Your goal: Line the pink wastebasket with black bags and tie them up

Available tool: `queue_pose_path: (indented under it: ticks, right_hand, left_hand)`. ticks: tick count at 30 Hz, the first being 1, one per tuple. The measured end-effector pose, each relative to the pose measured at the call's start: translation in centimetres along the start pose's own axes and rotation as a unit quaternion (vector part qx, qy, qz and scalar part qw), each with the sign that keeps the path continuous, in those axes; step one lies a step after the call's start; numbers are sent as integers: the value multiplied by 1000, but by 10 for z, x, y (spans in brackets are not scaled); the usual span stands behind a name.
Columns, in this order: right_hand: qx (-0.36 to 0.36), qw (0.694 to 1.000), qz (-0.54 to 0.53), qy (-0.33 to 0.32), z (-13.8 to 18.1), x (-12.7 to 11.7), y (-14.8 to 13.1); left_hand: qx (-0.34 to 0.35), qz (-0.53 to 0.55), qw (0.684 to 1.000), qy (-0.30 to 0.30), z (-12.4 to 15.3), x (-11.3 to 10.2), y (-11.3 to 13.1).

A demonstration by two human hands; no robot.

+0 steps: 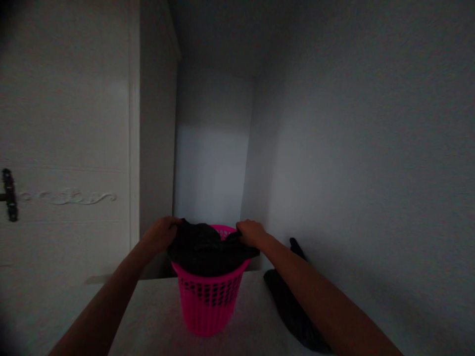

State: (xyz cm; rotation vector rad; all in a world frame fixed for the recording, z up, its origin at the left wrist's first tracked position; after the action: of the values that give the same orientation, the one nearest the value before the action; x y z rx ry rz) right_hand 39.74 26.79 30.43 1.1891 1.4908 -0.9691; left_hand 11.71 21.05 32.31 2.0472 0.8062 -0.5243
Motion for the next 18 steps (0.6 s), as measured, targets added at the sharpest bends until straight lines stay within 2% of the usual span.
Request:
queue_pose_path:
  ticks: [2,4,6,9,10,12,13,15,18]
  right_hand:
    - [-11,1000,-23,10,9,1,4]
    - [-19,998,-53,21,18,-3,10]
    - [-29,996,-85,26,28,-7,17]
    - [-29,976,-216,24,48,-7,37]
    - [-17,962,-270,19,54,-2,46]
    - [21,940,-342,14,64,16,67]
    - [43,935,-351,19,67,26,77]
    - [83,927,-365,34,69,48,91]
    - [124,895,-428,25,58,82,96]
  left_hand:
    - [-18,-15,998,59,26,-11,-13]
    - [-22,2,995,97,57,-12,-19]
    - [-41,103,980,167,93,-13,-27]
    - [-88,269,943,174,141,13,-42]
    - [-101,312,932,154,154,27,-46]
    - [-102,326,918,201,177,37,-61]
    - [-77,299,924,226,183,38,-65]
    - [-53,231,942,239,187,48,-75]
    - [-51,199,947,248,176,61,-91]
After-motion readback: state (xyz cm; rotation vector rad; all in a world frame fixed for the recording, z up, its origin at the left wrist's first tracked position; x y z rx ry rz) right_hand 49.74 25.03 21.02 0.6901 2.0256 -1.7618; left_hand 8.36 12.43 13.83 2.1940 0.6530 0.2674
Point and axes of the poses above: each hand's wrist, its own z-axis away from the middle knuckle, its own x-axis out of the palm, y = z × x, the point moved 10 cm from there along -z, towards the middle knuckle, and after that the axes turned 9 degrees about x, right-handed, at the moved point
